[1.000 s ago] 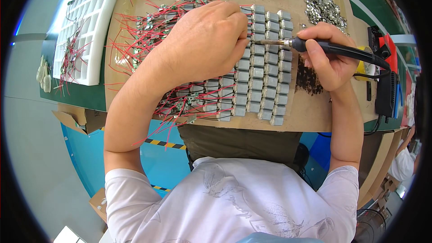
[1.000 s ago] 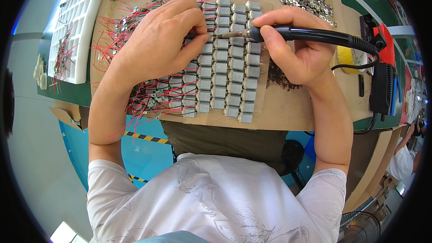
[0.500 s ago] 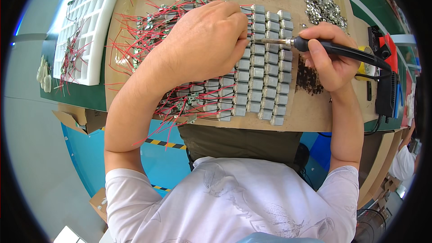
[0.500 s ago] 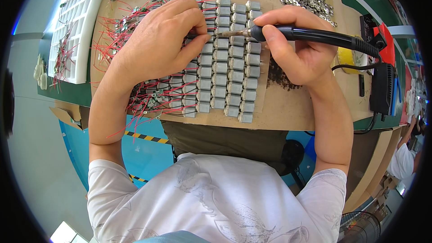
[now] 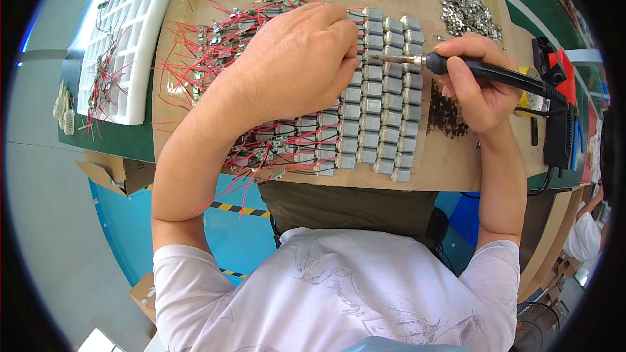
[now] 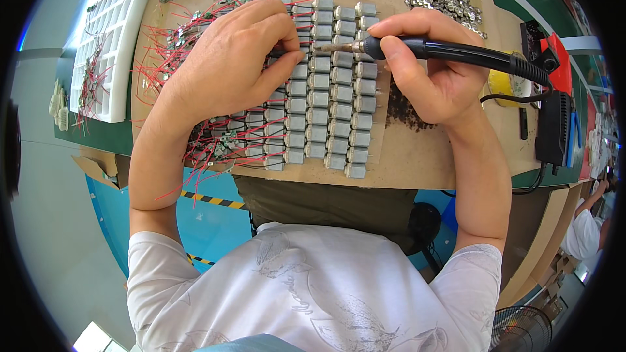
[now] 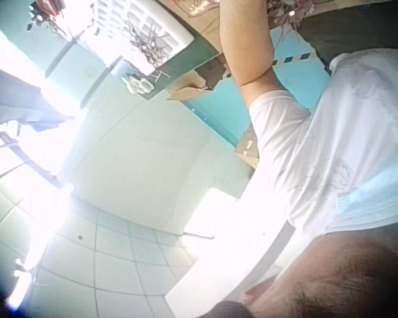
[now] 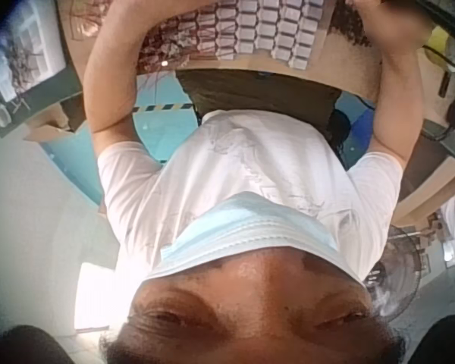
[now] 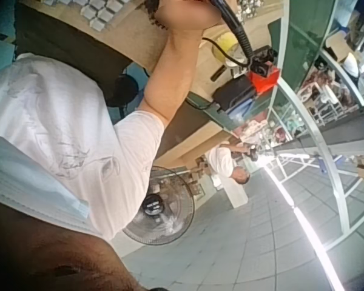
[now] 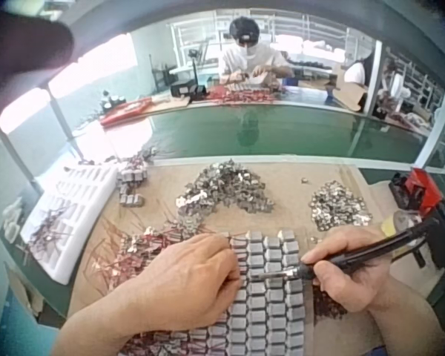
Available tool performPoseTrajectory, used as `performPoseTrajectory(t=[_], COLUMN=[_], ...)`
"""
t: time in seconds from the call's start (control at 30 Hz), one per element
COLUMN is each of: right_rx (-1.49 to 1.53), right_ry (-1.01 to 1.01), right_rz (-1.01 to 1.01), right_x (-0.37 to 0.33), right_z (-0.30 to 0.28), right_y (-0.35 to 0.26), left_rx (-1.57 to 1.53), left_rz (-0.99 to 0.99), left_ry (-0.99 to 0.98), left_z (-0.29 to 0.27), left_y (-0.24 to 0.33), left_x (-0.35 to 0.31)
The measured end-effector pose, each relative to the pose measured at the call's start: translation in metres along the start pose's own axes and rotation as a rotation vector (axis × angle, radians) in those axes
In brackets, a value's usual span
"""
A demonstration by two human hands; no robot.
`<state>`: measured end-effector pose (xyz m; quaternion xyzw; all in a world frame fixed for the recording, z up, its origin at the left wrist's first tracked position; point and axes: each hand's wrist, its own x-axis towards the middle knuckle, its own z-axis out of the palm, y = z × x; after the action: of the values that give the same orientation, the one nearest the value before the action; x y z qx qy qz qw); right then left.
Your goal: Soldering wires to electronic components on an assembly line.
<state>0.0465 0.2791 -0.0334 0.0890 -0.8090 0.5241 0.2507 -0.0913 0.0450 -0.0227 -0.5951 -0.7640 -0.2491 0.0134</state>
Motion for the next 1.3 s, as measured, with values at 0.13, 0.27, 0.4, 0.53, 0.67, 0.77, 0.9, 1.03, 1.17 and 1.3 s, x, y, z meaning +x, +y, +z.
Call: performPoseTrajectory(t=[0.13, 0.27, 0.4, 0.53, 0.67, 0.77, 0.9, 1.03, 1.17, 1.3], right_rx=[-0.005, 0.017, 0.027, 0.060, 0.050, 0.057, 0.069, 0.064, 0.032, 0.035], right_ry=[0.032, 0.098, 0.126, 0.147, 0.153, 0.165, 0.176, 0.175, 0.165, 0.166], right_rz=[-0.018, -0.026, -0.020, -0.030, 0.004, -0.025, -0.004, 0.055, 0.041, 0.000], right_x=[0.000, 0.000, -0.001, -0.002, -0.004, -0.003, 0.001, 0.003, -0.010, -0.014], right_z=[0.000, 0.001, 0.001, 0.001, -0.004, -0.006, -0.005, -0.001, -0.012, -0.010], right_y=[0.000, 0.001, 0.000, -0.001, -0.001, 0.002, 0.001, -0.002, 0.005, 0.008], left_rx=[-0.004, -0.001, -0.010, -0.019, -0.026, -0.018, 0.001, -0.032, -0.051, -0.189], left_rz=[-0.006, 0.006, 0.006, -0.004, 0.015, 0.010, -0.008, -0.034, -0.056, -0.048], left_ry=[-0.002, 0.000, 0.001, -0.007, 0.004, -0.004, -0.037, -0.072, -0.146, -0.047], left_z=[0.000, 0.000, -0.001, -0.001, 0.001, 0.000, -0.010, -0.022, -0.027, -0.051], left_y=[0.000, -0.001, 0.000, 0.001, 0.001, 0.001, 0.002, 0.001, -0.003, -0.005], left_x=[0.001, 0.001, 0.000, -0.001, 0.000, 0.003, 0.002, -0.005, 0.000, -0.011])
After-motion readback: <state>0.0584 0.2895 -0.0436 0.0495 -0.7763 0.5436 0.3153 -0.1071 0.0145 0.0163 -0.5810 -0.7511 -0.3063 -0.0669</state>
